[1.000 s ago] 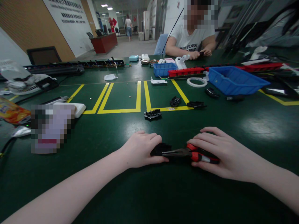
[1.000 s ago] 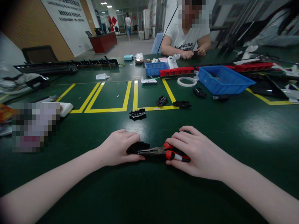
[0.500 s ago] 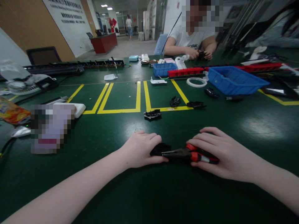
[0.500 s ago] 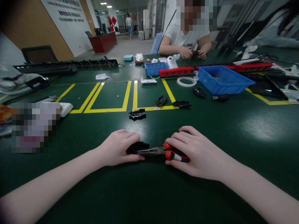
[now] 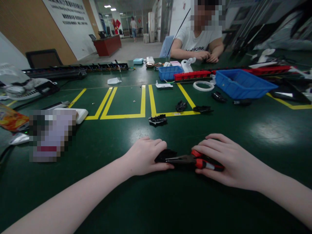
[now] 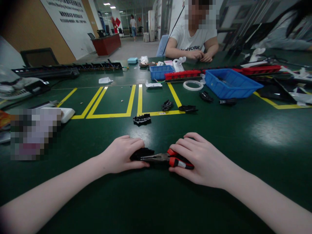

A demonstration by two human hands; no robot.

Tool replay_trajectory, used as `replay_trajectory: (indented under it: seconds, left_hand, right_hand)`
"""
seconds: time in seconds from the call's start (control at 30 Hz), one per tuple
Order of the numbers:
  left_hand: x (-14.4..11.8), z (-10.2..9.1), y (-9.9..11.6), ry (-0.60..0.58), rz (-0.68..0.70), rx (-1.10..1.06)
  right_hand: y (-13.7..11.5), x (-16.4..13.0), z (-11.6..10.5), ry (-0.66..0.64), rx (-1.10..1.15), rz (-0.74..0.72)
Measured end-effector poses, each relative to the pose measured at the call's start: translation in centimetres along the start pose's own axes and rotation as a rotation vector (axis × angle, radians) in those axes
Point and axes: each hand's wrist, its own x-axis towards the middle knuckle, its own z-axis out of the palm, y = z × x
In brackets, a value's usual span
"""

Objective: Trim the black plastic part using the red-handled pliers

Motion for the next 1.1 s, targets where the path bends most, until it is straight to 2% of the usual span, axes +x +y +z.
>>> replay_trajectory:
  seconds: [0.53,1.1]
  left_hand:
    - [-0.07,-0.08,0.05,-0.01,-0.001,0.008]
    - [-0.06,-0.13,0.06,-0.024,-0.007,-0.002]
  right_hand:
    - [0.44,-0.06,-0.15,-0.052,0.024,0.012]
    - [0.2,0.05,-0.44,-0.035,0.041,0.015]
